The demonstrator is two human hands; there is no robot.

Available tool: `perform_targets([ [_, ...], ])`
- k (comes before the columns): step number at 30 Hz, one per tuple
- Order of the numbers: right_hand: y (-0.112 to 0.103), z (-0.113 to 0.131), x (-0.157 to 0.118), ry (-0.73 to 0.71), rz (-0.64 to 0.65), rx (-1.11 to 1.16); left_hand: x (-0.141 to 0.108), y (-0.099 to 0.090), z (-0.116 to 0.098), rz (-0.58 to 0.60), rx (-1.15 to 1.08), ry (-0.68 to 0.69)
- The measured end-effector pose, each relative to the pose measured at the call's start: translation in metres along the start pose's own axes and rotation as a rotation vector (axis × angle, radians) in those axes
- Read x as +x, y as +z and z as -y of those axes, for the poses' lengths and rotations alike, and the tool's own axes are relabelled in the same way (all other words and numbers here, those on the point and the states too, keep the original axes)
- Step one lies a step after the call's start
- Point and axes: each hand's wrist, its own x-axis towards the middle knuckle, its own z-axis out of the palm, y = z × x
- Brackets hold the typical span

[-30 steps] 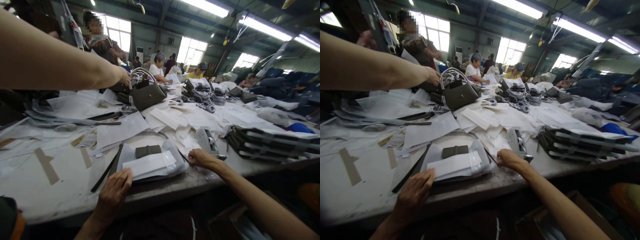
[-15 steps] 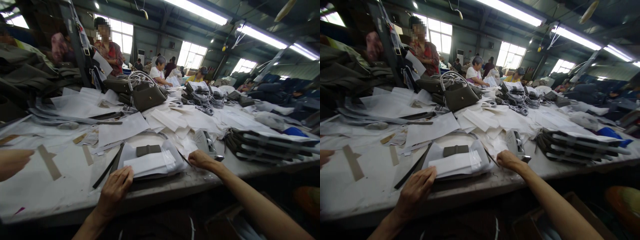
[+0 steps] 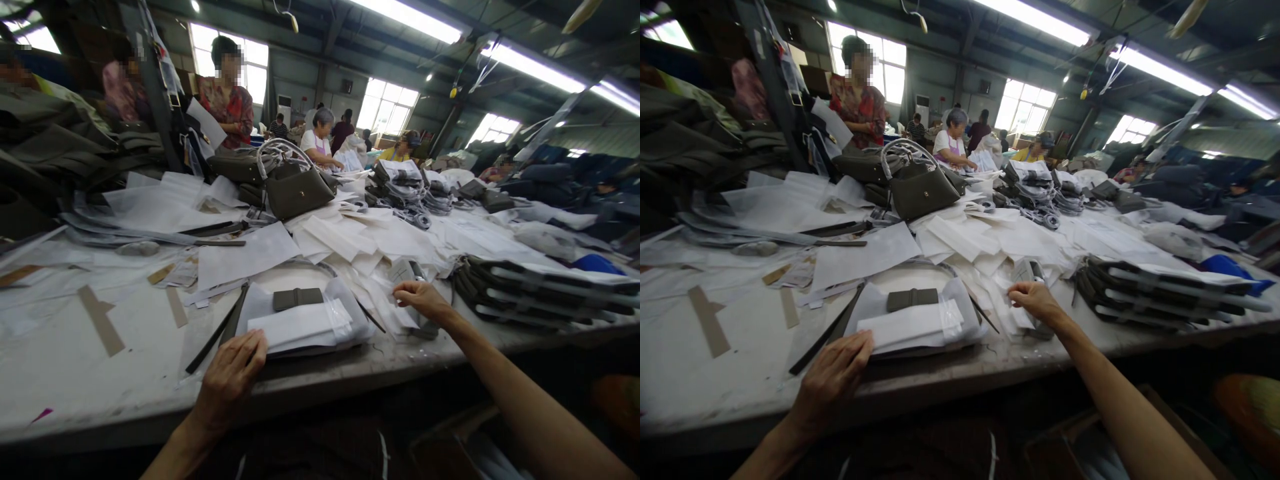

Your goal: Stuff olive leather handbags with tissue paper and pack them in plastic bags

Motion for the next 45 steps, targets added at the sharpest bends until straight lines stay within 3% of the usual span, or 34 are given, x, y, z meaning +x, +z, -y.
perform_targets([
  [4,-0.002,0.023,-0.007,-0.034,0.007,0.273,0.004,-0.002,-0.003,-0.023,-0.006,-0.016],
  [8,0.009,0.034,-0.008,0.035,0.069,0.175,0.006,-0.004,-0.004,-0.029,-0.012,-0.028],
  [12,0.013,0.046,-0.010,0.009,0.036,0.415,0.005,-0.004,-0.005,-0.024,-0.004,-0.032],
  [15,0.022,0.070,-0.017,0.005,0.077,0.342,0.004,-0.003,-0.005,-0.024,-0.010,-0.043],
  [17,0.038,0.095,-0.026,-0.073,0.116,0.369,0.003,-0.002,-0.005,-0.021,-0.021,-0.045],
  [20,0.084,0.134,-0.044,-0.254,0.305,0.471,0.001,-0.001,-0.006,-0.006,-0.035,-0.055],
  [22,0.122,0.153,-0.056,-0.352,0.422,0.413,-0.001,-0.001,-0.007,-0.003,-0.042,-0.067],
  [25,0.164,0.167,-0.070,-0.486,0.427,0.197,-0.004,0.000,-0.008,-0.008,-0.039,-0.079],
  [27,0.170,0.169,-0.075,-0.525,0.449,0.073,-0.005,0.000,-0.008,-0.023,-0.034,-0.077],
  [30,0.150,0.167,-0.074,-0.507,0.526,0.008,-0.006,0.001,-0.008,-0.033,-0.052,-0.080],
  [33,0.125,0.163,-0.068,-0.549,0.365,-0.034,-0.006,0.003,-0.007,-0.032,-0.083,-0.097],
  [35,0.121,0.159,-0.066,-0.654,0.224,-0.116,-0.007,0.003,-0.007,-0.037,-0.092,-0.098],
  [41,0.164,0.157,-0.071,-1.003,0.075,-0.386,-0.008,0.003,-0.008,-0.026,-0.117,-0.102],
  [45,0.179,0.160,-0.066,-1.015,0.010,-0.252,-0.010,0.005,-0.007,-0.060,-0.102,-0.105],
])
